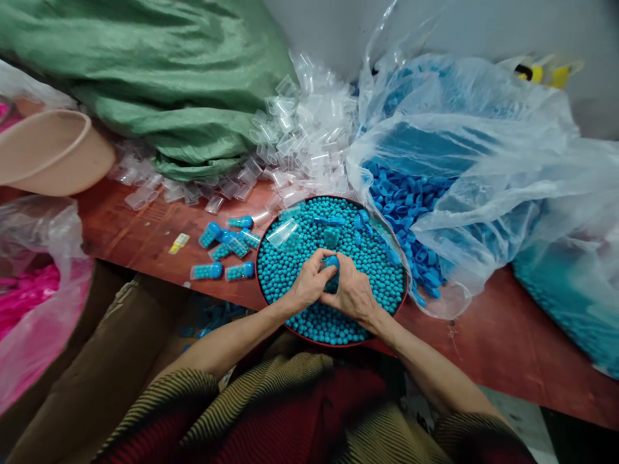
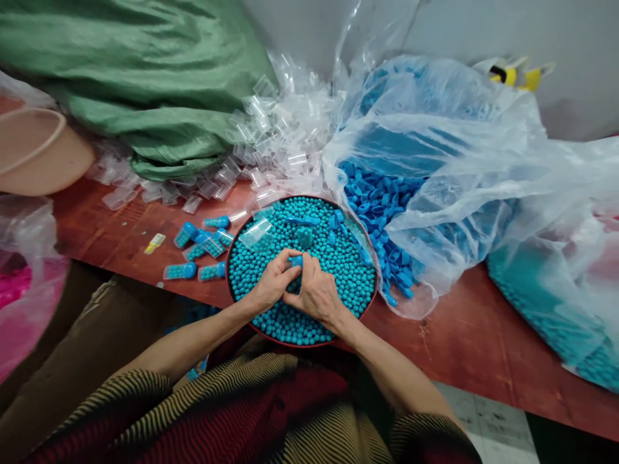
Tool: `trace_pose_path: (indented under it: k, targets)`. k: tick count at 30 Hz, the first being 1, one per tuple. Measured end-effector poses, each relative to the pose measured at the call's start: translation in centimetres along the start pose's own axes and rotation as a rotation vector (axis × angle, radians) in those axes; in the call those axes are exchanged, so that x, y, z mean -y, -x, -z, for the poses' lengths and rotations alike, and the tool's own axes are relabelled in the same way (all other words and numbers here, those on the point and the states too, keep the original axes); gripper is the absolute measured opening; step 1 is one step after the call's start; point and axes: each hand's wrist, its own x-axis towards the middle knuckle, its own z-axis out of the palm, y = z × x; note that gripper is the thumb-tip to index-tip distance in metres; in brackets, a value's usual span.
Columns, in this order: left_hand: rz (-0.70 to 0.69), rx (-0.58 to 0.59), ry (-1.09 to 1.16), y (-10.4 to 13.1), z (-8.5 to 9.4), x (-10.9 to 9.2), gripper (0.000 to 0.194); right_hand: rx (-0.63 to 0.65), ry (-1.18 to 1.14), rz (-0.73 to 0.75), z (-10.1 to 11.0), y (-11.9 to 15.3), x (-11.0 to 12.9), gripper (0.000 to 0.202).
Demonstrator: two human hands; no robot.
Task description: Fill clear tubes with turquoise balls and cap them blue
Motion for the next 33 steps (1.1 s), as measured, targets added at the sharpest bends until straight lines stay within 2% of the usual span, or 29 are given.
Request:
trace_pose_path:
  k: [5, 8, 10, 12, 15, 17, 20, 22, 23, 24, 26, 29, 33]
  targets:
    - [0.011, -0.080, -0.044, 0.0, 0.0, 0.7, 0.017, 0.131, 0.020, -0.046, -0.2, -0.5, 1.0, 0.077]
    - [0.007, -0.074, -0.154, 0.3, 1.1, 1.0, 0.019, 0.260, -0.006, -0.061, 0.3, -0.7, 2.0, 0.079]
    - [-0.016, -0.062, -0.274, 0.9, 2.7, 0.8, 0.023, 0.336, -0.032, -0.022, 0.7, -0.9, 2.1, 0.075]
    - [-0.039, -0.103, -0.425, 1.8, 5.2, 0.4, 0.029, 0.339, -0.055, -0.009, 1.2, -1.3, 1.2, 0.062]
    - [-0.005, -0.289, -0.673, 3.3, 9.6, -0.4, 0.036, 0.202, -0.020, -0.156, 1.8, -2.7, -2.0, 0.038]
    - [0.085, -0.427, -0.889, 4.2, 12.0, -0.9, 0.041, 0.112, 0.075, -0.275, 2.1, -4.1, -4.2, 0.035]
    - [0.175, -0.623, -1.187, 4.8, 13.7, -1.3, 0.047, 0.111, 0.243, -0.340, 2.2, -6.5, -6.2, 0.039]
    - [0.102, -0.699, -1.257, 4.5, 13.2, -1.4, 0.046, 0.162, 0.347, -0.354, 2.0, -7.7, -6.4, 0.041]
    - [0.030, -0.687, -1.239, 4.1, 12.5, -1.4, 0.043, 0.187, 0.389, -0.356, 1.9, -8.2, -6.4, 0.040]
    - [-0.043, -0.641, -1.187, 3.5, 11.5, -1.3, 0.040, 0.209, 0.421, -0.354, 1.7, -8.5, -6.3, 0.038]
    - [-0.154, -0.466, -1.013, 1.8, 9.1, -1.0, 0.035, 0.244, 0.454, -0.338, 1.4, -8.8, -6.1, 0.030]
    - [-0.138, -0.270, -0.790, -1.5, 5.3, -0.1, 0.036, 0.322, 0.438, -0.306, 1.5, -8.4, -6.4, 0.024]
    - [-0.080, -0.177, -0.777, -5.2, 2.0, 1.0, 0.041, 0.450, 0.350, -0.258, 2.5, -7.2, -7.1, 0.026]
